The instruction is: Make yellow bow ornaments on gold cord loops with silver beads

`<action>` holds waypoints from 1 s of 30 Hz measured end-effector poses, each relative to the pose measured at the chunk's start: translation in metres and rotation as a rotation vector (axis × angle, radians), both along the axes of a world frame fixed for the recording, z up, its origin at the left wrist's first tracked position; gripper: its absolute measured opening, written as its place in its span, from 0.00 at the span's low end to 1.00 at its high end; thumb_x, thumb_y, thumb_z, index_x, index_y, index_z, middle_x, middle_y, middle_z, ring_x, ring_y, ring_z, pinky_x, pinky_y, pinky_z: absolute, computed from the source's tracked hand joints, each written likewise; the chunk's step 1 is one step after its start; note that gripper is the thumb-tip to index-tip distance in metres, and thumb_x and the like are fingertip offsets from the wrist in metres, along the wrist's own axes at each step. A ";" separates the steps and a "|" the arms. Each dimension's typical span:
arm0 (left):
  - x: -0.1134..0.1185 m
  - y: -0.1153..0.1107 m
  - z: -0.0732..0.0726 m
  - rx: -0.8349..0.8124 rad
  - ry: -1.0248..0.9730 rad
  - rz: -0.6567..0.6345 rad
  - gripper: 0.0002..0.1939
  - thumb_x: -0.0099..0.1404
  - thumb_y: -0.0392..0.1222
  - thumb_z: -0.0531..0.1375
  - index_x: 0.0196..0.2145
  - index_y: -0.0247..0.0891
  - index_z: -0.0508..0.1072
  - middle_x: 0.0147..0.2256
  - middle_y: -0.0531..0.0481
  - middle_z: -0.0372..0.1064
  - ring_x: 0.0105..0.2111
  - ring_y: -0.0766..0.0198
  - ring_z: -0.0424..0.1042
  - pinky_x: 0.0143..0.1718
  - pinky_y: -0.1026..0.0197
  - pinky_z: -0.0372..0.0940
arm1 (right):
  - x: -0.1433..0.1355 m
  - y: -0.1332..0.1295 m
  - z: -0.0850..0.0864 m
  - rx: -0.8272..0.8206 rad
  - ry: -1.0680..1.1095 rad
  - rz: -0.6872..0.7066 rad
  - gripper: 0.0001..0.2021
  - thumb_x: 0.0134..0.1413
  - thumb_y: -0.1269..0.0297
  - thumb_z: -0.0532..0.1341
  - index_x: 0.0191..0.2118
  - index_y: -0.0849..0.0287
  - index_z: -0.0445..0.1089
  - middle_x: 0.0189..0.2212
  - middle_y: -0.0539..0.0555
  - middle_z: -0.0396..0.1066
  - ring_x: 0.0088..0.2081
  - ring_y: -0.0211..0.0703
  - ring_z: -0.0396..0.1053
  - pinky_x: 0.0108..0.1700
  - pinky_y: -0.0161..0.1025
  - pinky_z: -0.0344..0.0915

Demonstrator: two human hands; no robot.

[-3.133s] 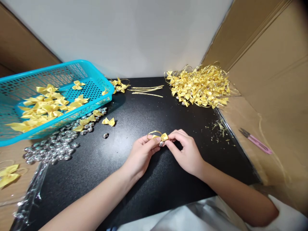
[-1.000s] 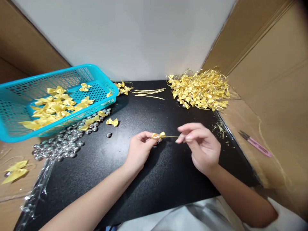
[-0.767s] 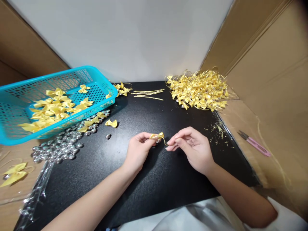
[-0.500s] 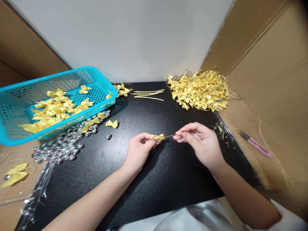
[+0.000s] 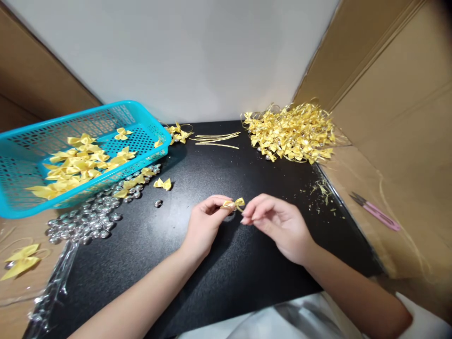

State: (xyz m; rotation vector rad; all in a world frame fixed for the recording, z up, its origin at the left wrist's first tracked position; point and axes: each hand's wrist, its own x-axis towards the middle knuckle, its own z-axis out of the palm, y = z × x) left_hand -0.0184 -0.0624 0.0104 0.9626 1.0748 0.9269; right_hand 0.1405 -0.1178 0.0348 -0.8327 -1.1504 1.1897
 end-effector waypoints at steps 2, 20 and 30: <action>-0.001 -0.001 -0.001 -0.003 -0.035 -0.017 0.06 0.51 0.39 0.68 0.25 0.35 0.76 0.27 0.53 0.73 0.30 0.69 0.70 0.35 0.68 0.64 | -0.007 -0.001 -0.006 -0.044 -0.043 0.043 0.05 0.58 0.66 0.64 0.31 0.57 0.73 0.37 0.53 0.75 0.38 0.37 0.75 0.45 0.37 0.73; -0.003 0.001 0.002 0.030 0.028 -0.209 0.05 0.59 0.39 0.62 0.27 0.36 0.71 0.22 0.57 0.66 0.22 0.72 0.61 0.26 0.69 0.58 | 0.006 0.000 -0.009 -0.123 0.098 -0.068 0.01 0.62 0.64 0.61 0.38 0.54 0.69 0.25 0.45 0.70 0.27 0.31 0.68 0.33 0.30 0.67; -0.007 0.006 0.006 -0.091 0.030 -0.178 0.10 0.48 0.39 0.70 0.30 0.34 0.76 0.23 0.53 0.73 0.23 0.70 0.69 0.30 0.67 0.64 | 0.000 0.000 -0.011 -0.175 -0.413 -0.132 0.03 0.56 0.68 0.62 0.32 0.59 0.72 0.24 0.51 0.77 0.26 0.39 0.76 0.32 0.35 0.73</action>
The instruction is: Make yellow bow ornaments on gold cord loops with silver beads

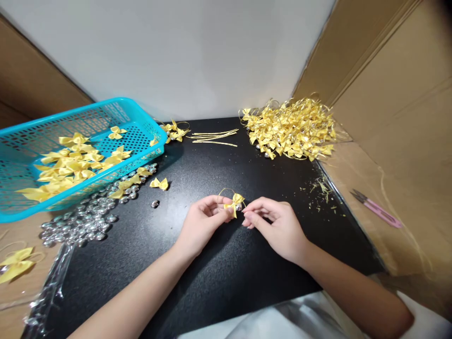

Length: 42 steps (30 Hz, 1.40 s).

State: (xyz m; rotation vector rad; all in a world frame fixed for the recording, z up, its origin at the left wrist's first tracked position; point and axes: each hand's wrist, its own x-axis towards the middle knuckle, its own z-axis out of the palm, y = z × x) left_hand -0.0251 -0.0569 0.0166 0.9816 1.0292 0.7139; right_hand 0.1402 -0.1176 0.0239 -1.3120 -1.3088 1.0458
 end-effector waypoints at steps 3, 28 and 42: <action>0.001 -0.001 0.000 -0.014 -0.030 0.026 0.12 0.46 0.38 0.72 0.29 0.35 0.75 0.24 0.53 0.74 0.24 0.70 0.71 0.31 0.67 0.66 | 0.000 0.000 -0.002 0.061 -0.219 -0.054 0.04 0.55 0.71 0.62 0.31 0.59 0.73 0.23 0.50 0.77 0.25 0.38 0.75 0.31 0.34 0.70; 0.000 -0.003 0.002 0.086 0.104 0.003 0.07 0.48 0.41 0.70 0.25 0.36 0.77 0.22 0.51 0.75 0.23 0.67 0.70 0.29 0.66 0.64 | -0.007 -0.001 -0.004 0.225 -0.440 -0.126 0.07 0.53 0.74 0.61 0.27 0.59 0.73 0.18 0.47 0.70 0.20 0.33 0.66 0.26 0.30 0.62; 0.002 -0.008 0.008 0.146 0.114 0.017 0.08 0.48 0.40 0.70 0.25 0.35 0.77 0.22 0.52 0.73 0.23 0.68 0.68 0.27 0.67 0.62 | -0.008 -0.002 -0.006 0.168 -0.390 -0.137 0.07 0.54 0.73 0.60 0.28 0.59 0.72 0.20 0.49 0.73 0.22 0.35 0.70 0.27 0.31 0.65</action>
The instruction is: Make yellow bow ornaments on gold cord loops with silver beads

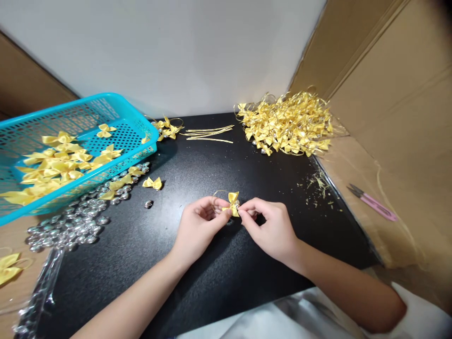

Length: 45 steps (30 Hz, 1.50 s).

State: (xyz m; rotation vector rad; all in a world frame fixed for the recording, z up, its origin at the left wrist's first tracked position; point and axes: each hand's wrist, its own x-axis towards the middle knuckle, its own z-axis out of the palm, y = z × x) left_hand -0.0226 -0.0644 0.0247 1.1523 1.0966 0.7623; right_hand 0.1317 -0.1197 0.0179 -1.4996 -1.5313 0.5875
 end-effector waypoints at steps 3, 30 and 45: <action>0.000 -0.001 0.001 0.027 0.025 -0.002 0.07 0.50 0.41 0.69 0.25 0.35 0.77 0.22 0.51 0.72 0.22 0.68 0.67 0.26 0.66 0.62 | 0.000 0.000 0.000 0.001 0.011 0.002 0.07 0.55 0.72 0.59 0.27 0.59 0.72 0.20 0.49 0.74 0.22 0.35 0.70 0.27 0.31 0.66; -0.001 -0.007 -0.006 0.219 0.073 -0.023 0.03 0.56 0.37 0.65 0.29 0.35 0.76 0.27 0.51 0.74 0.26 0.68 0.71 0.30 0.67 0.66 | -0.001 0.000 -0.003 -0.026 0.036 -0.023 0.07 0.54 0.72 0.59 0.27 0.60 0.71 0.19 0.49 0.71 0.21 0.34 0.68 0.26 0.31 0.64; 0.000 -0.007 -0.003 0.165 -0.028 0.014 0.05 0.53 0.36 0.66 0.26 0.35 0.73 0.24 0.53 0.72 0.24 0.71 0.68 0.28 0.69 0.65 | -0.002 0.005 -0.006 -0.346 0.580 0.061 0.06 0.54 0.64 0.60 0.29 0.60 0.68 0.19 0.48 0.69 0.23 0.35 0.68 0.28 0.33 0.67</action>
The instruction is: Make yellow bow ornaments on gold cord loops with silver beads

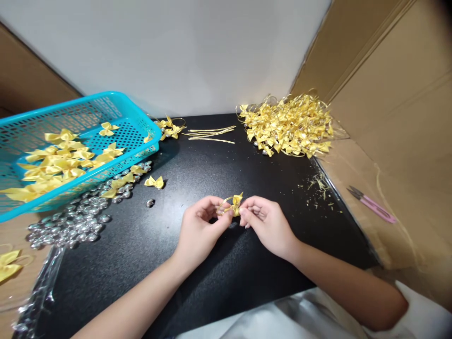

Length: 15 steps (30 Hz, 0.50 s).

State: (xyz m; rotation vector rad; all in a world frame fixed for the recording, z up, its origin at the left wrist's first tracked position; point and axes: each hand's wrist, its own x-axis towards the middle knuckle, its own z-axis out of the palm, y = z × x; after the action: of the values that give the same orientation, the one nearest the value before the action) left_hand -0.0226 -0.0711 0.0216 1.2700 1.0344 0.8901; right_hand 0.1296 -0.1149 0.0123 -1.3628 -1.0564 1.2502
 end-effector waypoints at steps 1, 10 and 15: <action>0.000 0.000 0.000 -0.003 -0.006 0.000 0.05 0.53 0.36 0.66 0.27 0.35 0.73 0.24 0.53 0.72 0.24 0.70 0.68 0.28 0.69 0.65 | 0.000 0.000 0.000 -0.008 0.009 0.006 0.06 0.53 0.64 0.61 0.29 0.60 0.68 0.19 0.48 0.69 0.23 0.35 0.68 0.28 0.34 0.67; -0.003 -0.001 -0.003 0.155 0.094 -0.022 0.04 0.56 0.36 0.65 0.28 0.35 0.73 0.24 0.53 0.71 0.25 0.69 0.68 0.29 0.68 0.65 | 0.001 0.001 0.000 -0.037 0.041 0.009 0.08 0.52 0.61 0.63 0.29 0.60 0.69 0.19 0.48 0.69 0.23 0.35 0.67 0.28 0.34 0.67; -0.006 0.000 -0.004 0.327 0.234 -0.033 0.04 0.59 0.37 0.63 0.28 0.36 0.76 0.26 0.51 0.74 0.26 0.67 0.70 0.31 0.65 0.65 | 0.001 0.001 0.000 -0.022 0.068 0.013 0.08 0.52 0.60 0.63 0.30 0.59 0.68 0.19 0.47 0.68 0.23 0.34 0.67 0.28 0.34 0.67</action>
State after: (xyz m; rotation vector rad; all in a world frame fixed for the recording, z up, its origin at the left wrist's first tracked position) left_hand -0.0291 -0.0710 0.0173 1.6928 1.0743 0.9264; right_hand 0.1304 -0.1142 0.0125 -1.3227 -1.0084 1.3125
